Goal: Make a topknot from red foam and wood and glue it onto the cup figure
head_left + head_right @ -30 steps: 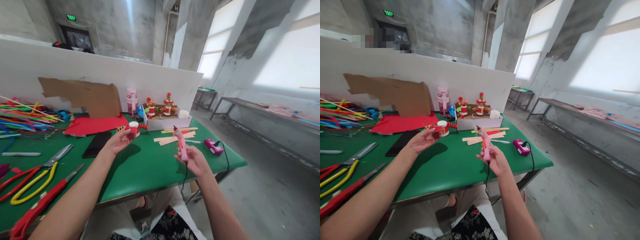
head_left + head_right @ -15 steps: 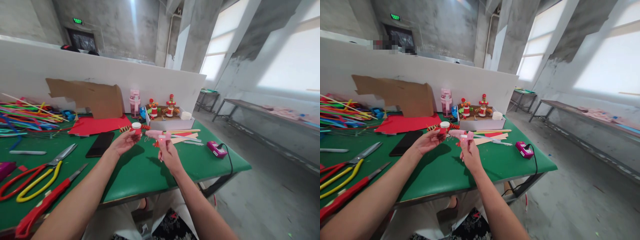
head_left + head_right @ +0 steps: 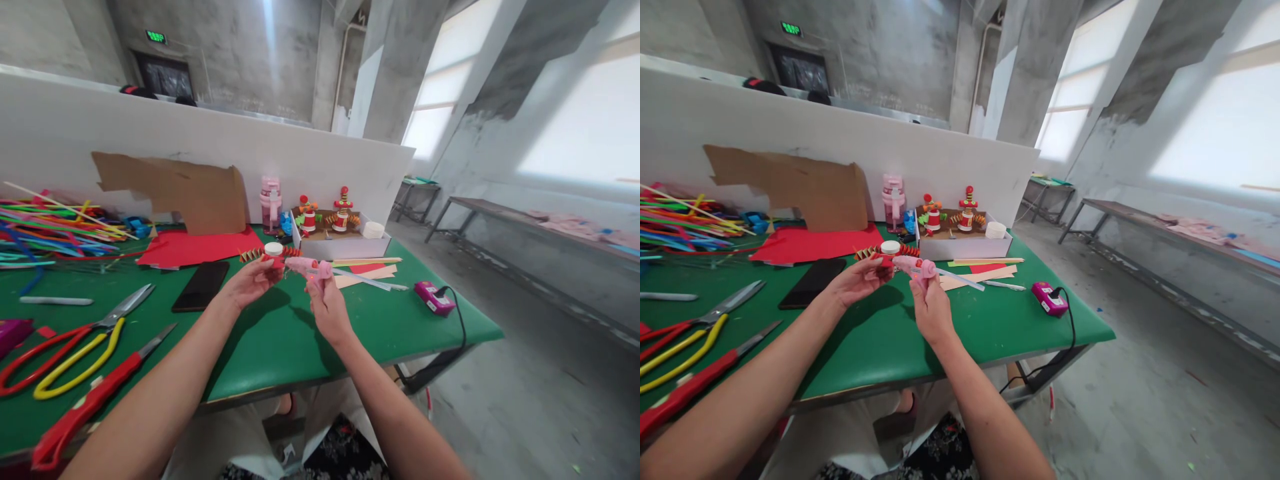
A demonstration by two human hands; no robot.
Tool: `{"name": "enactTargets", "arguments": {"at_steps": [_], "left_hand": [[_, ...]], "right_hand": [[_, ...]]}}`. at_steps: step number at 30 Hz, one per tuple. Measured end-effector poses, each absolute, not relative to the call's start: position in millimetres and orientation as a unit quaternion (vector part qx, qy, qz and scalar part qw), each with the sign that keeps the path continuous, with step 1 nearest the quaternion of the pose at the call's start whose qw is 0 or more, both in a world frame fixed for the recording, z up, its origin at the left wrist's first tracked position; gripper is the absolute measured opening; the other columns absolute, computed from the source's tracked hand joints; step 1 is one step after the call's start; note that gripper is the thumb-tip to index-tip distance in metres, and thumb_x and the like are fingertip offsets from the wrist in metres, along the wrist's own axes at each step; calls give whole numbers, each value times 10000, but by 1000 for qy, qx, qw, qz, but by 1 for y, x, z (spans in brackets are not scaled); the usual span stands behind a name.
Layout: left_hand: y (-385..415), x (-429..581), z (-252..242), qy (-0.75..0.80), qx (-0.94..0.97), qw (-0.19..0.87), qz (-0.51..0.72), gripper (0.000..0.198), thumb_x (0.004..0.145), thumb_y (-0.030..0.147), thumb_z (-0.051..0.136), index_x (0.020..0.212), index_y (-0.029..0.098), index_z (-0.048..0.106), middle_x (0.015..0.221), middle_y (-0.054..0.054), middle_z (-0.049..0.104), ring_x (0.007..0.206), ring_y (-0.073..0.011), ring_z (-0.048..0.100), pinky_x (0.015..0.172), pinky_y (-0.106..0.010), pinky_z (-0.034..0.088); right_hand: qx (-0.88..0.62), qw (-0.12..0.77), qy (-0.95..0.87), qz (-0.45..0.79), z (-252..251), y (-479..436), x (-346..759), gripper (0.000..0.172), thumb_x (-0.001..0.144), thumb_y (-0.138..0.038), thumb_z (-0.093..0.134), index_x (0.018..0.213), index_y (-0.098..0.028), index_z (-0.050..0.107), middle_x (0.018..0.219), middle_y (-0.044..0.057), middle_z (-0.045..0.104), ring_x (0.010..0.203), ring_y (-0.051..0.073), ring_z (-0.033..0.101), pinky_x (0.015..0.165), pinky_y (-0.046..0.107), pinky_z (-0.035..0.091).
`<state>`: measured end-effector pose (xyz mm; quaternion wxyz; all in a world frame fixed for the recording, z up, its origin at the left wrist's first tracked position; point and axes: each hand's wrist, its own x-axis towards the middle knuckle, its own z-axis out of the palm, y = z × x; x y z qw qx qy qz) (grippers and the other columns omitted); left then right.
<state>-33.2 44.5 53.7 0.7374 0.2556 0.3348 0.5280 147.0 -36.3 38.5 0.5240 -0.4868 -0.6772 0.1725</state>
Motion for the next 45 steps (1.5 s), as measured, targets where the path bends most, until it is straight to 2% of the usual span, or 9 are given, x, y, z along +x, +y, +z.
{"name": "enactTargets", "arguments": {"at_steps": [9,17,22,26,45], "left_hand": [[48,-35,50,311,271,747,522,133,785,12,636,756,133,685,667,-51,723,616,-137,684,655,-235,583],[47,-34,50,317,270,744,523,158,799,5,600,782,121,707,669,-61,728,614,-135,682,651,-231,580],[48,-35,48,309,278,746,520,160,805,10,600,795,119,717,679,-64,729,625,-134,681,665,-235,578],[50,-35,46,300,286,747,519,143,788,16,632,808,125,723,703,-60,734,640,-132,678,672,-233,570],[52,-38,42,295,300,749,512,134,753,21,691,830,129,706,730,-63,740,657,-144,695,707,-255,585]], "right_hand": [[-515,491,-681,174,38,-34,147,472,986,-447,386,1294,-109,501,874,117,687,811,251,668,767,366,525],[-508,497,-686,155,38,-33,148,482,985,-454,402,1332,-131,488,1066,157,685,929,259,676,857,378,517],[-506,500,-686,154,37,-33,146,447,992,-436,406,1307,-136,510,1023,147,703,949,265,678,860,382,520],[-514,494,-684,154,37,-33,146,463,989,-450,400,1307,-129,502,1104,175,682,981,276,673,887,401,512],[-519,496,-676,162,41,-33,149,412,991,-444,407,1262,-152,517,957,129,705,896,256,678,803,364,514]]}}
